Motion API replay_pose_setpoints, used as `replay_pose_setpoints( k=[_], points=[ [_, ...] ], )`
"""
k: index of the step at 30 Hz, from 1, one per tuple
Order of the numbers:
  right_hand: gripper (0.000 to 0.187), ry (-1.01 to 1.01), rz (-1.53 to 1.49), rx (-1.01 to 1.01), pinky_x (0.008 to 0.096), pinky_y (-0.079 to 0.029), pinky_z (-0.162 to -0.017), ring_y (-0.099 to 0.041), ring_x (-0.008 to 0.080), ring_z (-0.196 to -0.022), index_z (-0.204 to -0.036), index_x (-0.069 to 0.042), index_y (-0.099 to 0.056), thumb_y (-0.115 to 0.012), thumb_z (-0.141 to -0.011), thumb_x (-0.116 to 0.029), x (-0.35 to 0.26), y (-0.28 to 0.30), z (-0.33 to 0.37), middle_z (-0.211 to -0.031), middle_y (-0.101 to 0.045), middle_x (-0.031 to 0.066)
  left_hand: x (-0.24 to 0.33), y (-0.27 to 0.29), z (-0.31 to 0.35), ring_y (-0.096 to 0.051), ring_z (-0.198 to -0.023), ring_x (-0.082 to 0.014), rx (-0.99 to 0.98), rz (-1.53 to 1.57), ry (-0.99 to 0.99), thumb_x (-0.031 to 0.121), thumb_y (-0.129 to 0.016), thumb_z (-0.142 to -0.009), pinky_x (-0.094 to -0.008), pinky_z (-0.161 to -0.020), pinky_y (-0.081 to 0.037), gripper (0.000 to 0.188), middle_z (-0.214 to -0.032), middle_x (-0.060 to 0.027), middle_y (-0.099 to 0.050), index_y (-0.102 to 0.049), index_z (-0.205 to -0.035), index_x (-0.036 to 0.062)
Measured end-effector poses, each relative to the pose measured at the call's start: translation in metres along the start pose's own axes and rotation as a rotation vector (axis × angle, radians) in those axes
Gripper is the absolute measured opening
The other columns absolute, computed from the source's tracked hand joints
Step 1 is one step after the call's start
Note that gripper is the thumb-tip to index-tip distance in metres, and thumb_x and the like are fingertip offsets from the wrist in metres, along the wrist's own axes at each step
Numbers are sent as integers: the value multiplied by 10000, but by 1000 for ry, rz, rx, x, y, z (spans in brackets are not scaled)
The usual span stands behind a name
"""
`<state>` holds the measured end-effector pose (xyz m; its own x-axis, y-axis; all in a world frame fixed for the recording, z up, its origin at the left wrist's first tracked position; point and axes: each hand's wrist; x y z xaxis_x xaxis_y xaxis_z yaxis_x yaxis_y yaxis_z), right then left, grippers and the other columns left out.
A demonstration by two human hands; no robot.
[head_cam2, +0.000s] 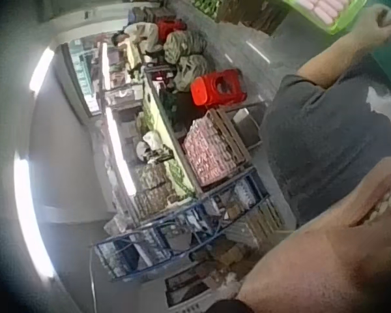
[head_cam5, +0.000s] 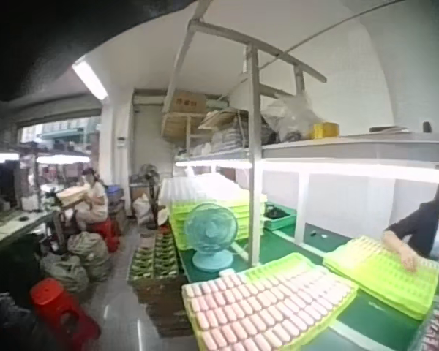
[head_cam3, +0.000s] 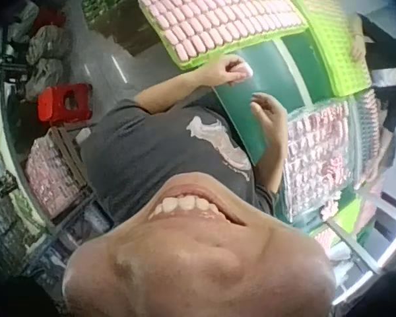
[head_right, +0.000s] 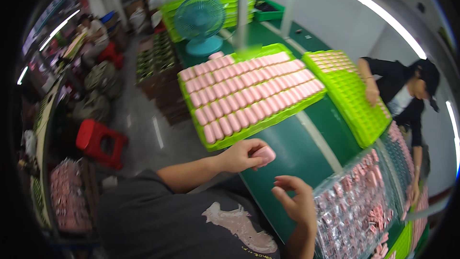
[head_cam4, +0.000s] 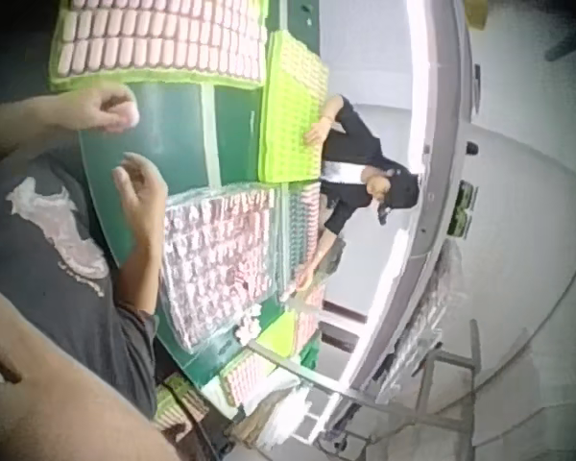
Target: Assembling small pink electronic component cases by manually inserting internal parts and closing them.
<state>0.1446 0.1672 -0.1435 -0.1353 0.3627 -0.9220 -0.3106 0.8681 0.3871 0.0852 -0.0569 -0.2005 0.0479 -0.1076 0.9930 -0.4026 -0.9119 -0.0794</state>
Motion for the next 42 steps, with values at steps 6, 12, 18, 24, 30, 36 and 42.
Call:
replay_pose_setpoints(
  k=[6, 12, 18, 24, 30, 36, 42],
  points=[
    [316, 317, 136, -4, 297, -484, -761, -630, 219, -818, -979, 26, -630, -698, -671, 16, -47, 13, -15, -873, -656, 124, -2, 8, 14, -585, -737, -91, 110, -47, 89, 103, -628, -862, -234, -621, -506, 293, -902, -53, -606, -539, -1122, 1],
    [348, 553, 70, 180, 332, -478, -781, -600, 246, -859, -1022, 79, -587, -671, -728, -87, -52, 45, 17, -922, -628, 174, -4, -14, 6, -594, -741, -96, 42, -119, 142, 109, -621, -870, -238, -621, -508, 291, -916, -62, -614, -543, -1126, -5],
    [583, 583, 116, 340, 367, -468, -814, -557, 271, -919, -1215, 146, -444, -618, -825, -251, -29, 90, 74, -1007, -561, 216, -27, -36, -16, -604, -735, -94, -72, -85, 217, 128, -597, -899, -222, -577, -491, 307, -931, -72, -624, -536, -1174, 6],
    [839, 490, 38, 550, 330, -455, -812, -577, 226, -871, -1334, 154, -324, -694, -755, -327, -41, 121, 99, -970, -586, 194, -86, -51, -63, -644, -758, -180, 194, -474, -45, 139, -618, -856, -295, -680, -521, 322, -924, -120, -664, -580, -1141, -4],
    [744, 688, 159, 454, 329, -496, -759, -625, 202, -924, -1272, 30, -494, -830, -672, -255, -43, 122, 89, -1080, -625, 129, -86, -72, -57, -627, -881, -175, 243, -357, 101, 131, -635, -850, -298, -812, -500, 338, -1002, -114, -664, -596, -1151, -19],
    [140, 885, 242, 576, 314, -502, -637, -608, 211, -732, -788, -42, -580, -640, -695, -127, -39, 122, 110, -745, -598, 82, -84, -71, -70, -595, -912, -154, 89, -730, -134, 108, -582, -899, -271, -824, -475, 312, -1018, -116, -634, -563, -1170, -47],
    [158, 915, 236, 560, 312, -503, -651, -612, 219, -738, -807, -55, -594, -663, -695, -143, -42, 126, 117, -773, -611, 85, -88, -69, -65, -600, -931, -177, 92, -764, -175, 109, -584, -891, -286, -846, -471, 314, -1033, -124, -639, -573, -1165, -44]
  ],
)
Point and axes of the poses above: each hand's wrist, its own z-axis away from the middle knuckle, its own y-axis out of the back of the hand, x = y × z
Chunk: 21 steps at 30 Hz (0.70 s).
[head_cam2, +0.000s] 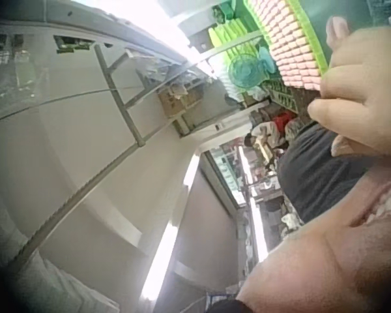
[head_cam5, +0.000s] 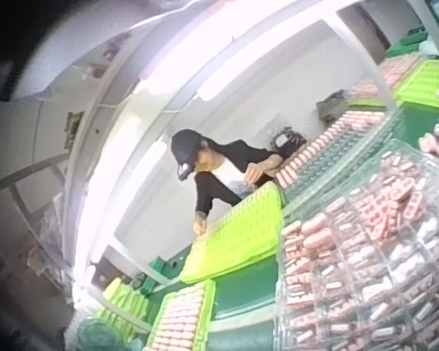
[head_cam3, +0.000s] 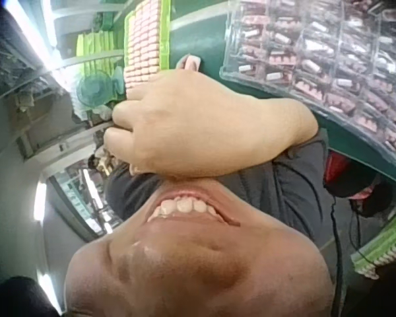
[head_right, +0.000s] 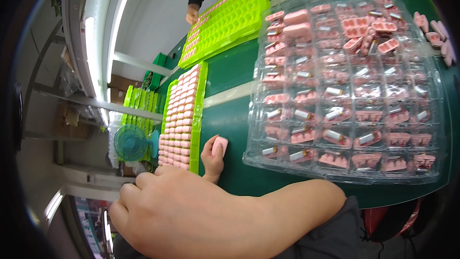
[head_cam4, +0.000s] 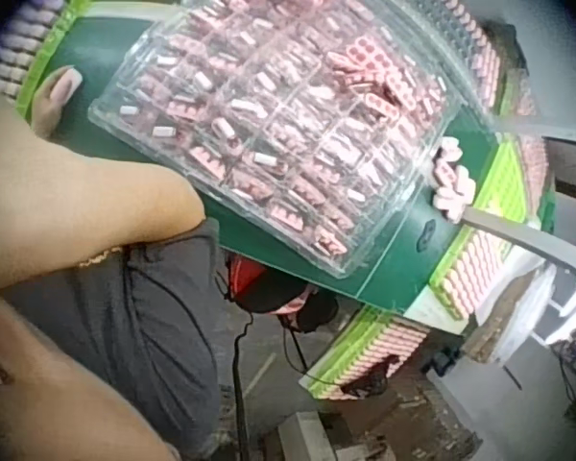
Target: Assembling small pink electronic component cases by manually inserting internal parts and closing them.
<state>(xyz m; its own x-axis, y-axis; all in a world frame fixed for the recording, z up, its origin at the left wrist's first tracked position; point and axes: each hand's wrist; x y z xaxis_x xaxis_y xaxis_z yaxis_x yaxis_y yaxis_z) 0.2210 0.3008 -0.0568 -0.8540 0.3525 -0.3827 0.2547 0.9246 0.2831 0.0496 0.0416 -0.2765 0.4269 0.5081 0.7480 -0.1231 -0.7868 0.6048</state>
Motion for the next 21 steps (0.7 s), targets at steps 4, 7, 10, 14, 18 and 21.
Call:
replay_pose_setpoints(
  k=[4, 7, 10, 14, 18, 21],
  points=[
    [314, -21, -164, 25, 376, -482, -669, -591, 285, -755, -861, 24, -549, -712, -719, -203, 10, -23, -10, -792, -580, 143, 10, 0, -4, -612, -884, -169, 65, -109, 54, 110, -613, -859, -293, -820, -489, 301, -978, -126, -663, -610, -1131, -20],
    [295, -36, -196, 37, 424, -463, -664, -563, 306, -754, -788, -16, -491, -709, -717, -203, 5, -35, -5, -764, -522, 132, 36, -13, 14, -641, -849, -214, 328, -110, 78, 132, -603, -857, -315, -792, -502, 290, -948, -141, -667, -615, -1104, -22],
    [440, -133, -177, 2, 398, -483, -749, -585, 323, -908, -1070, 3, -526, -716, -751, -235, 7, -18, -9, -981, -573, 186, 20, -19, -13, -647, -843, -231, 219, -28, -26, 134, -603, -855, -323, -785, -504, 287, -943, -154, -667, -614, -1095, -23],
    [1272, -135, 11, 452, 308, -509, -749, -619, 253, -1014, -1407, -5, -288, -946, -399, -415, 0, 4, -1, -1205, -580, 200, 1, 1, -10, -663, -838, -280, 56, -20, -126, 130, -606, -842, -339, -771, -510, 282, -934, -194, -665, -609, -1070, -36],
    [1441, -217, 383, 507, 310, -505, -802, -575, 350, -1104, -1476, 0, -21, -877, -472, -580, -51, 11, -28, -1363, -400, 317, -6, 6, -9, -669, -846, -280, 61, -13, -106, 125, -608, -837, -340, -774, -512, 283, -922, -190, -672, -609, -1063, -46],
    [1405, -216, 418, 466, 311, -502, -810, -572, 348, -1107, -1470, 3, -33, -862, -488, -565, -74, 30, 29, -1361, -403, 314, -8, 5, -8, -671, -846, -282, 70, 13, -117, 133, -618, -832, -342, -772, -513, 291, -920, -193, -674, -614, -1061, -46]
  ],
)
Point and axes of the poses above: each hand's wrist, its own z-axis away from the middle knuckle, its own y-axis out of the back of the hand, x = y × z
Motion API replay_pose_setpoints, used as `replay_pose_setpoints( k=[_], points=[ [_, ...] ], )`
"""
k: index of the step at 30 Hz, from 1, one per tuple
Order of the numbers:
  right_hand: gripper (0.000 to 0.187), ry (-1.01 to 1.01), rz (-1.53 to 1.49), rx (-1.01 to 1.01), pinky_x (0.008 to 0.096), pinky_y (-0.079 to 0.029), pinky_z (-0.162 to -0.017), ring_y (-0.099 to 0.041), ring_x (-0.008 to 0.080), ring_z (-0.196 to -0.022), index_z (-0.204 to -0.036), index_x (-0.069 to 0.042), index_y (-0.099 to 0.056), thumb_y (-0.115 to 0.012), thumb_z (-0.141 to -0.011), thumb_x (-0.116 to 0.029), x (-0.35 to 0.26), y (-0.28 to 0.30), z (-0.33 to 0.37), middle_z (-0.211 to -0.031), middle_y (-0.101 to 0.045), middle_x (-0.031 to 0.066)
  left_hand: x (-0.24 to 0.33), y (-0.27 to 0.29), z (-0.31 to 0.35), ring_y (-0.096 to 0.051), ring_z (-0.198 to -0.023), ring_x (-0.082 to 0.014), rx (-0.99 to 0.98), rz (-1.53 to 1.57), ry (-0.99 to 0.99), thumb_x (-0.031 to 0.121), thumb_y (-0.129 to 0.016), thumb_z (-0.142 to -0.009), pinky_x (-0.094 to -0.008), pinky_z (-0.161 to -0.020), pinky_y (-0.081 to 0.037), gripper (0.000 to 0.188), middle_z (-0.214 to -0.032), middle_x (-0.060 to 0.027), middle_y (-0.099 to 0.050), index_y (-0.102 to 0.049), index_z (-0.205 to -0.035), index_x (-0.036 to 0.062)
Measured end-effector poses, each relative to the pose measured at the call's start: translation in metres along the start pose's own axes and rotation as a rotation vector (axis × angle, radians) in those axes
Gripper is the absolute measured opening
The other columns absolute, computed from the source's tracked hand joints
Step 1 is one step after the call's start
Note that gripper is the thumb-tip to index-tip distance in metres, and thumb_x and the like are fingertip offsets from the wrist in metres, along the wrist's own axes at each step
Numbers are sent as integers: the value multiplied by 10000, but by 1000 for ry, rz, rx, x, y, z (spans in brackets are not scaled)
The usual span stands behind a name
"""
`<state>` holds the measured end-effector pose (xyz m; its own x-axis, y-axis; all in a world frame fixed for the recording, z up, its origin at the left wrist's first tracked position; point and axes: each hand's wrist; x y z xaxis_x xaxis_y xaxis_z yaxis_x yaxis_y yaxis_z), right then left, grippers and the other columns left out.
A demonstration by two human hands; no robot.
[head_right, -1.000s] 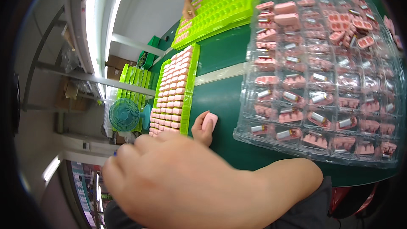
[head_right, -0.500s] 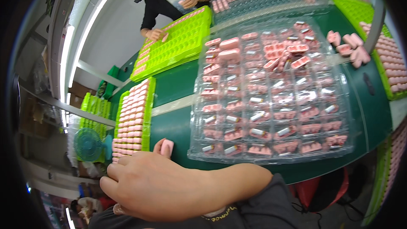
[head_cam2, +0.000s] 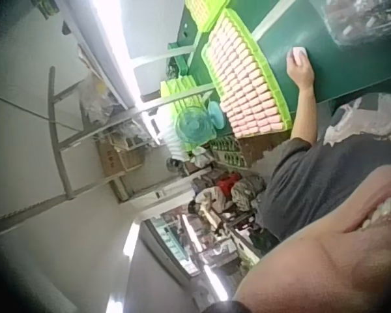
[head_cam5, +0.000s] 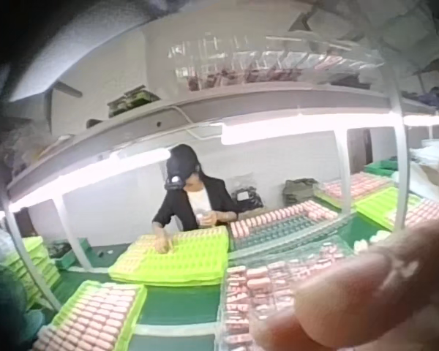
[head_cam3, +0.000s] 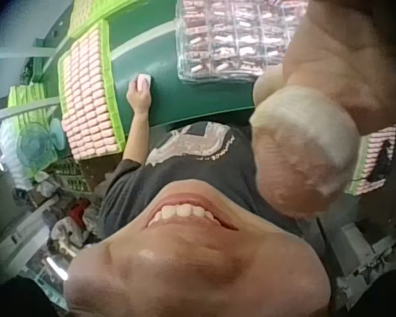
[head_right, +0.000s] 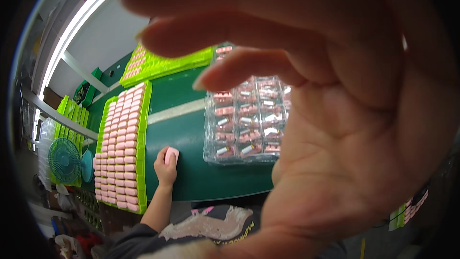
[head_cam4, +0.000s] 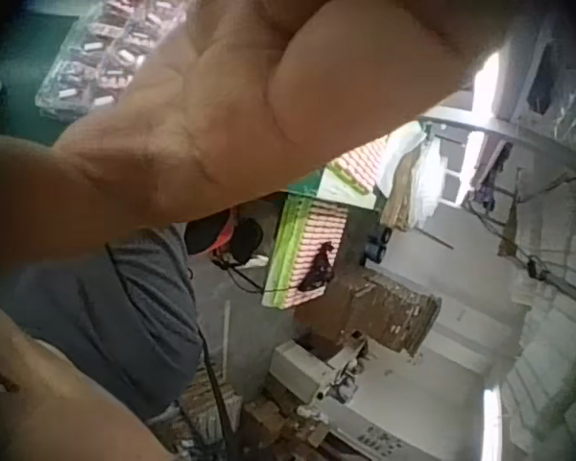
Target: Assembling small pink electronic component cases by manually inserting internal parts and closing them.
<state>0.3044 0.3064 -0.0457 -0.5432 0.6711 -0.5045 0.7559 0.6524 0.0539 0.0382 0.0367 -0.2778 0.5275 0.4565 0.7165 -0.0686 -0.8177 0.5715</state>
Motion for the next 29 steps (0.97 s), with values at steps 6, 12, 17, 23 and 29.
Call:
replay_pose_setpoints(
  k=[6, 12, 17, 23, 29],
  points=[
    [1296, -68, 97, -29, 313, -491, -834, -563, 341, -1116, -1453, 11, -71, -816, -536, -519, 23, 24, 16, -1353, -411, 305, -2, -5, 2, -673, -851, -280, -28, 85, 16, 136, -617, -829, -340, -780, -513, 306, -939, -199, -676, -616, -1071, -51],
    [1188, -142, 150, -73, 316, -481, -857, -554, 335, -1126, -1437, 20, -108, -771, -583, -473, 37, 51, 57, -1345, -419, 296, -2, 1, 6, -672, -850, -278, -43, 120, 42, 141, -619, -829, -339, -781, -513, 307, -936, -198, -675, -619, -1068, -52],
    [1098, -165, 205, -100, 318, -472, -877, -547, 330, -1133, -1423, 27, -139, -733, -623, -434, 58, 71, 91, -1339, -425, 288, -9, -11, -5, -669, -855, -287, -27, 121, -1, 150, -615, -826, -341, -782, -513, 306, -941, -194, -676, -625, -1069, -36],
    [991, -264, 221, -154, 320, -462, -901, -538, 324, -1143, -1406, 35, -177, -687, -671, -388, 69, 99, 159, -1331, -433, 279, 1, -1, -5, -667, -850, -291, -35, 99, 1, 159, -619, -827, -347, -788, -509, 303, -945, -196, -673, -628, -1065, -28],
    [885, -348, 297, -197, 322, -451, -924, -529, 318, -1152, -1390, 44, -214, -642, -718, -343, 71, 48, 214, -1323, -441, 270, -5, -4, 0, -665, -834, -279, -58, 114, -14, 142, -611, -836, -338, -770, -507, 289, -934, -186, -675, -624, -1068, -30]
  ],
)
Point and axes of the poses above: each hand's wrist, its own z-axis away from the middle knuckle, its own y-axis out of the back of the hand, x = y × z
